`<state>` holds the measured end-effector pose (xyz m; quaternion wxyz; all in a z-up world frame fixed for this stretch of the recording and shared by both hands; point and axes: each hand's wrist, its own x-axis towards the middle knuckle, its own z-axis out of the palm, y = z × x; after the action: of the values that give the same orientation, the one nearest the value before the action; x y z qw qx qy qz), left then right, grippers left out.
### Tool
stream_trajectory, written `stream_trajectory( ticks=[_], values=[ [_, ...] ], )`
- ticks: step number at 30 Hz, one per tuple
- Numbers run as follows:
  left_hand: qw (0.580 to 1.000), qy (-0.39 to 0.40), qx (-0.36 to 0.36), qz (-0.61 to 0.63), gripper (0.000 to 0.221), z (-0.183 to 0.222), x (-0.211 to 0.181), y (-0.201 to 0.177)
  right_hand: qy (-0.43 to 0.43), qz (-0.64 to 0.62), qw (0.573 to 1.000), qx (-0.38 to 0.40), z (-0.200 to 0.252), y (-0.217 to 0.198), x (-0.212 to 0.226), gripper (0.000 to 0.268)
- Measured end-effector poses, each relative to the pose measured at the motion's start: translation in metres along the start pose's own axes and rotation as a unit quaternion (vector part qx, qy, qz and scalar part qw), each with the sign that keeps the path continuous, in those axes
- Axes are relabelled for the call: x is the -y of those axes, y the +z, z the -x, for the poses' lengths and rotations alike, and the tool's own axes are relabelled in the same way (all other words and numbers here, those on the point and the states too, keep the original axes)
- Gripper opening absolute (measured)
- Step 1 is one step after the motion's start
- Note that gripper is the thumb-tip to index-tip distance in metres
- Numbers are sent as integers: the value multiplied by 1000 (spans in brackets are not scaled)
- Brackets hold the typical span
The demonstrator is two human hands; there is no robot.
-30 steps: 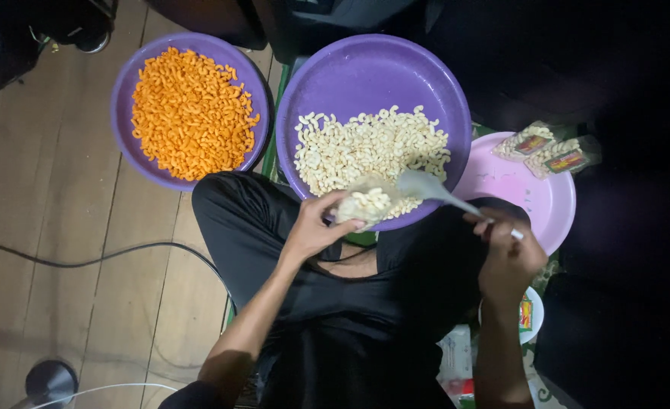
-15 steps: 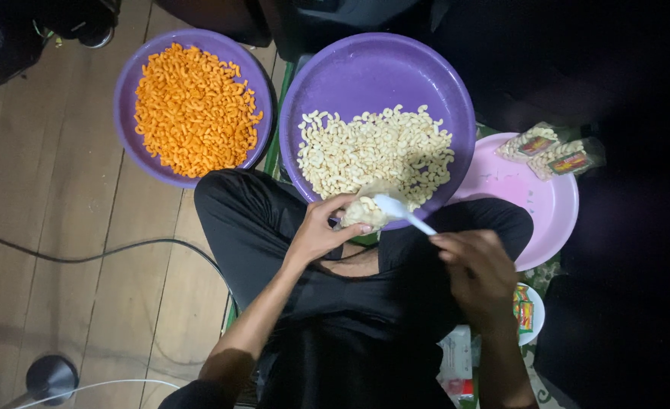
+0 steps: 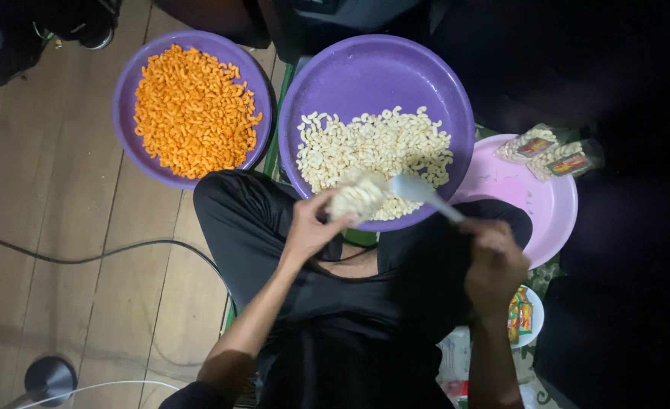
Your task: Packaging puffed snacks into small plastic bags using a cup and spoon
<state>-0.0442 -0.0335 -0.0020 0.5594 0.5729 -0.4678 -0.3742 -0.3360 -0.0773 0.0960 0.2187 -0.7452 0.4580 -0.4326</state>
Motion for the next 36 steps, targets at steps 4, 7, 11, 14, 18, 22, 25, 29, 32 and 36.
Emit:
stream_trajectory(
  ticks=[4, 7, 11, 14, 18, 22, 25, 29, 32, 36],
  values=[
    [996, -23, -81, 6, 43, -7, 2, -20, 11, 27, 998, -60, -5, 12, -33, 28],
    [987, -24, -156, -9, 38, -11, 10, -34, 43, 45, 994, -85, -4, 27, -73, 19],
    [964, 18, -264, 16, 42, -10, 26, -55, 27, 121, 990, -64, 6, 39, -97, 15],
    [956, 23, -290, -18, 43, 1, 30, -65, 55, 113, 991, -41, 13, 47, -104, 20],
    [955, -19, -296, -19, 44, 19, 37, -64, 143, 30, 989, -38, 12, 60, -97, 20],
    [953, -15, -301, -19, 44, 26, 55, -58, 207, -42, 976, -61, 20, 78, -117, 22],
    [953, -16, -302, -13, 45, 22, 47, -56, 230, -89, 965, -90, 19, 75, -121, 23],
    [953, -9, -301, -27, 44, 19, 47, -60, 233, -68, 965, -99, 38, 70, -151, 21],
    [954, -10, -297, -23, 43, 21, 48, -60, 256, -94, 956, -109, 47, 70, -160, 24],
    [955, -12, -297, -21, 40, 20, 36, -58, 280, -128, 944, -118, 26, 65, -113, 30]
  ],
)
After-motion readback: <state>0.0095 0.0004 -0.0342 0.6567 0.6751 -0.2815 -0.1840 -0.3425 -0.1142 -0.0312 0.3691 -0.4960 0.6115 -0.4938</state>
